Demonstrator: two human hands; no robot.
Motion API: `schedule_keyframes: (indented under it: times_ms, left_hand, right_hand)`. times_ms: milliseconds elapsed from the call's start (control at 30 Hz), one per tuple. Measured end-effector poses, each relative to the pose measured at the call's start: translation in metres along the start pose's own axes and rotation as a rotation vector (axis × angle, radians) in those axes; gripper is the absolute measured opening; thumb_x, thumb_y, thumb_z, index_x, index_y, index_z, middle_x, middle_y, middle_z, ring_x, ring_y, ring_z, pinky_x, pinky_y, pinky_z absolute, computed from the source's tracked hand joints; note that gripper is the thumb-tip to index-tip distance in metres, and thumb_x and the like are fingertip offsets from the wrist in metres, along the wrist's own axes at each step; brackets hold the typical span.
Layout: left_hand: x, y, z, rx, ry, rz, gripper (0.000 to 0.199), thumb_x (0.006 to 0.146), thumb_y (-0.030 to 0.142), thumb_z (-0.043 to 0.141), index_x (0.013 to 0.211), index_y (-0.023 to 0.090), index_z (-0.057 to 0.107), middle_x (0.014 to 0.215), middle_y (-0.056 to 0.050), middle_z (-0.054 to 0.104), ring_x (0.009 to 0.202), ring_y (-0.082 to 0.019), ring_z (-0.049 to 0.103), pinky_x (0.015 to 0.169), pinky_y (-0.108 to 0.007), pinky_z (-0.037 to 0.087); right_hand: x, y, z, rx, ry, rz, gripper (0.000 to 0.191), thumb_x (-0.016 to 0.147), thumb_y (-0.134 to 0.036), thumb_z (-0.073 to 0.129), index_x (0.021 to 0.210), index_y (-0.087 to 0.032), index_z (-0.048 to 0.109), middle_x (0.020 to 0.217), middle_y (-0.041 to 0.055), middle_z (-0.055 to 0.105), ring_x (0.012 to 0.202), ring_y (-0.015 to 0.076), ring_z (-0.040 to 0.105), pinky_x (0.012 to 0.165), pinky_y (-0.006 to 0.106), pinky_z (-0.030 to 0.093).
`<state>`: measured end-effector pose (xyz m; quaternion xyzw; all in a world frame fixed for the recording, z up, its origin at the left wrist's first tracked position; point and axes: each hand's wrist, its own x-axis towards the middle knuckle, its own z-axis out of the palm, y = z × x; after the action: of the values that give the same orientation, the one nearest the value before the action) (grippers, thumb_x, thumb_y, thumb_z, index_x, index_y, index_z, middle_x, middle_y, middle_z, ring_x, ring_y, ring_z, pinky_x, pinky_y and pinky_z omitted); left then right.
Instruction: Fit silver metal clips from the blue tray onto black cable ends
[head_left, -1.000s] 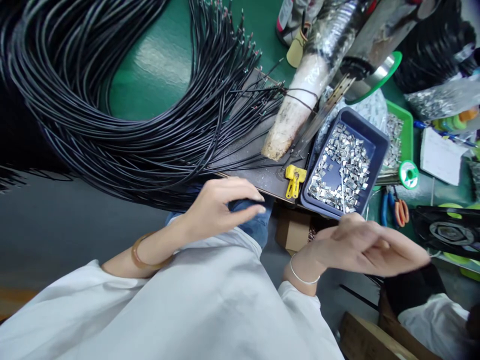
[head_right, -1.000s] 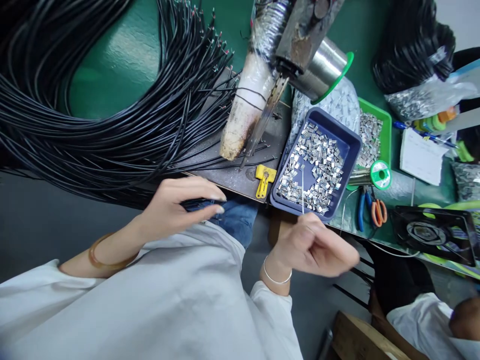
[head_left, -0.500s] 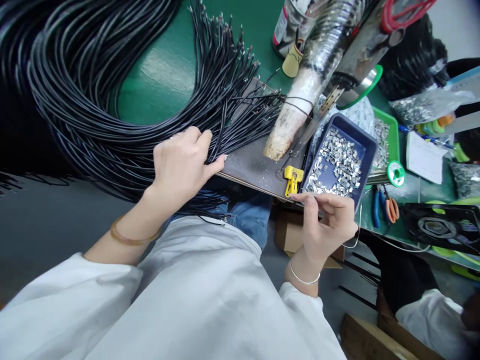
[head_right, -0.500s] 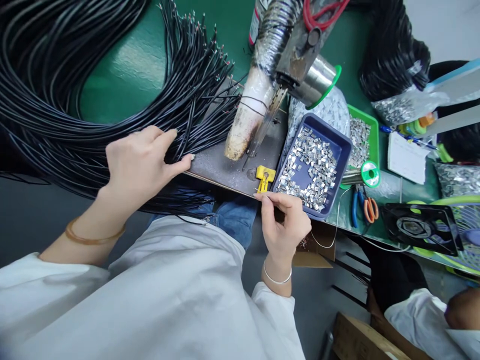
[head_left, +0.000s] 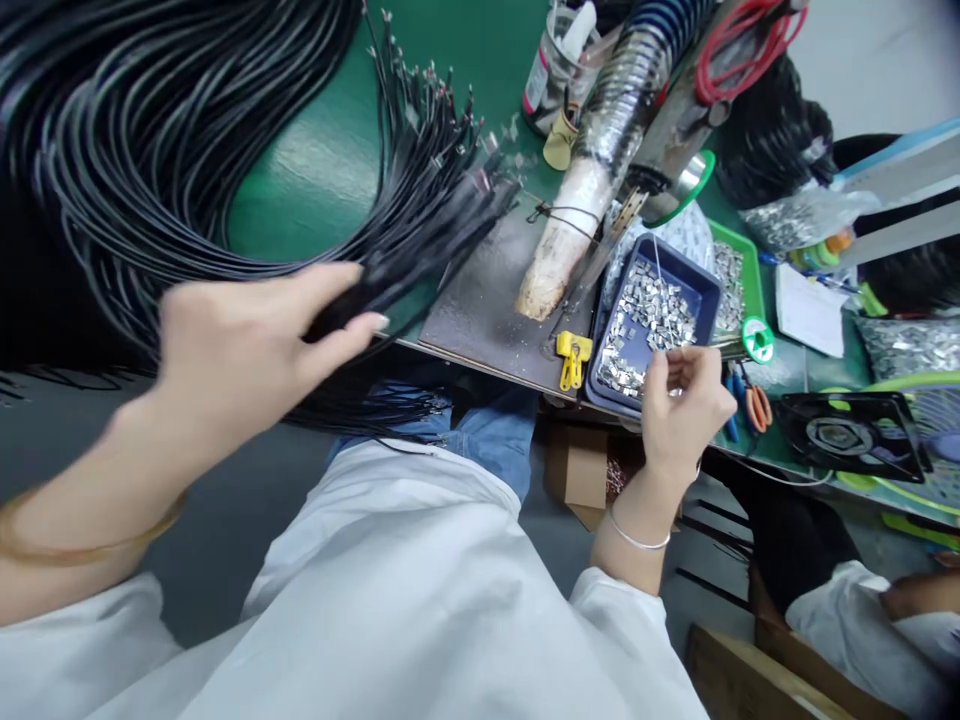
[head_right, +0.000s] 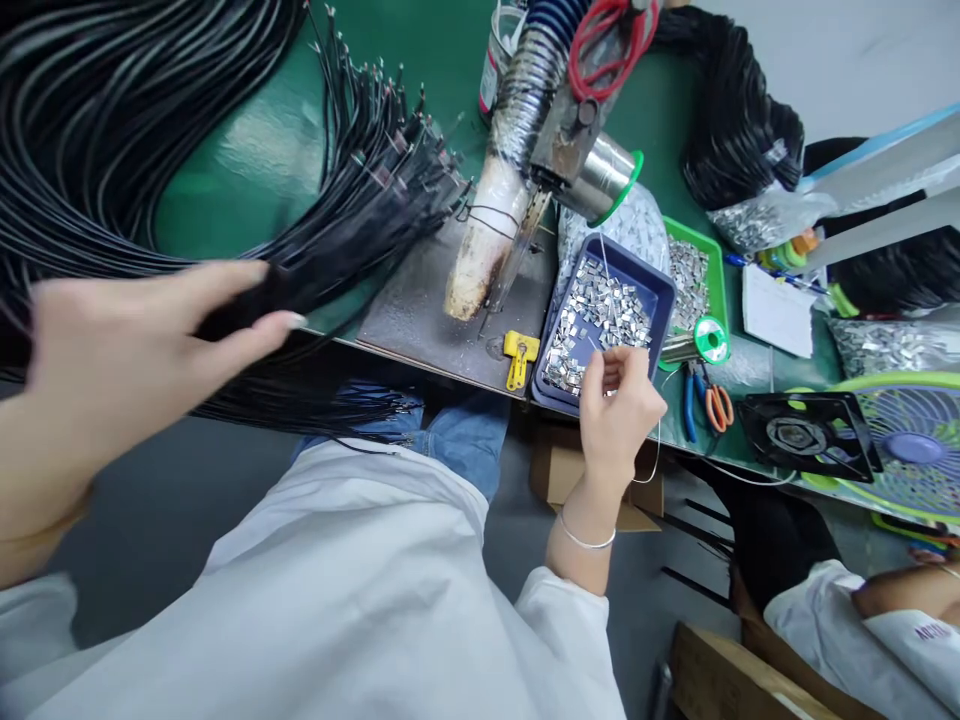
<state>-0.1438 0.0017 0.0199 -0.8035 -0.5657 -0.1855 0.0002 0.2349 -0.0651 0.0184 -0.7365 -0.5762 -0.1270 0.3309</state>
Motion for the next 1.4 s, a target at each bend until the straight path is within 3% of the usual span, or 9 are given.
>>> schedule_keyframes:
  times_ms: [100,300,467,567,633,800,867,1200,1400]
  left_hand:
    - [0.000,0.007,0.024,-0.112,-0.076,0.091,0.042,0.098,0.048,0.058,0.130,0.024,0.071,0.097,-0.007,0.080,0.077,-0.024,0.069,0.060,-0.034,0.033]
    - [0.014,0.018,0.046,-0.675,0.290,-0.131,0.027,0.099,0.042,0.062,0.108,0.021,0.077,0.084,0.000,0.070,0.069,-0.010,0.056,0.060,-0.030,0.038]
    - [0.026,0.022,0.046,-1.102,0.459,-0.294,0.038,0.091,0.051,0.074,0.102,0.014,0.072,0.100,0.005,0.072,0.092,-0.007,0.064,0.070,-0.025,0.048]
    - [0.031,0.033,0.044,-1.376,0.521,-0.245,0.033,0.085,0.042,0.083,0.092,0.014,0.067,0.090,0.008,0.074,0.067,-0.001,0.062,0.065,-0.024,0.049]
    - [0.032,0.044,0.040,-1.580,0.370,-0.158,0.027,0.083,0.035,0.085,0.090,0.016,0.067,0.090,0.006,0.076,0.049,0.001,0.054,0.049,-0.022,0.044]
    - [0.029,0.085,0.031,-1.807,-0.552,-0.044,0.018,0.085,0.029,0.077,0.093,0.013,0.071,0.056,0.004,0.063,0.039,-0.005,0.045,0.038,-0.020,0.034]
    - [0.027,0.102,0.035,-1.794,-0.717,-0.098,0.015,0.082,0.024,0.076,0.088,0.012,0.070,0.054,0.003,0.062,0.040,-0.005,0.044,0.039,-0.019,0.034]
    - [0.021,0.121,0.062,-1.750,-0.525,-0.313,0.006,0.076,0.017,0.072,0.078,0.012,0.073,0.054,0.001,0.064,0.048,-0.006,0.050,0.045,-0.018,0.032]
    - [0.026,0.124,0.055,-1.604,-0.483,-0.293,0.022,0.080,0.019,0.067,0.059,0.013,0.064,0.052,0.001,0.060,0.049,-0.006,0.050,0.051,-0.018,0.040]
  right_hand:
    - [0.021,0.015,0.013,-0.041,-0.108,0.051,0.012,0.087,-0.032,0.059,0.081,-0.022,0.057,0.073,0.0005,0.065,0.063,0.0157,0.059,0.068,0.033,0.047]
    - [0.041,0.017,0.029,0.019,-0.295,0.095,0.011,0.080,-0.028,0.064,0.072,-0.022,0.059,0.074,-0.0003,0.064,0.071,0.0165,0.059,0.078,0.035,0.046]
    - [0.044,0.011,0.027,-0.085,-0.310,-0.009,0.010,0.077,-0.019,0.059,0.069,-0.022,0.054,0.078,0.0011,0.062,0.074,0.0168,0.054,0.076,0.034,0.042]
    - [0.046,0.010,0.030,-0.128,-0.309,-0.064,0.010,0.076,-0.018,0.058,0.069,-0.022,0.052,0.079,0.0016,0.061,0.073,0.0167,0.051,0.072,0.033,0.038]
    - [0.047,0.009,0.032,-0.190,-0.322,-0.084,0.011,0.077,-0.018,0.057,0.070,-0.023,0.051,0.078,0.0022,0.060,0.072,0.0167,0.049,0.069,0.032,0.034]
    - [0.049,0.009,0.035,-0.317,-0.351,-0.113,0.010,0.081,-0.017,0.054,0.075,-0.023,0.049,0.081,0.0035,0.059,0.070,0.0170,0.047,0.065,0.033,0.028]
    - [0.051,0.011,0.036,-0.288,-0.352,-0.113,0.011,0.081,-0.017,0.056,0.075,-0.023,0.048,0.082,0.0029,0.058,0.073,0.0176,0.049,0.067,0.033,0.031]
    - [0.027,0.003,0.014,0.143,0.049,-0.017,0.011,0.080,-0.016,0.064,0.075,-0.022,0.056,0.083,0.0012,0.066,0.078,0.0169,0.065,0.056,0.027,0.046]
    - [-0.017,-0.048,0.003,0.689,-0.091,0.131,0.012,0.086,-0.020,0.070,0.080,-0.021,0.060,0.088,-0.0011,0.072,0.072,0.0143,0.075,0.063,0.029,0.062]
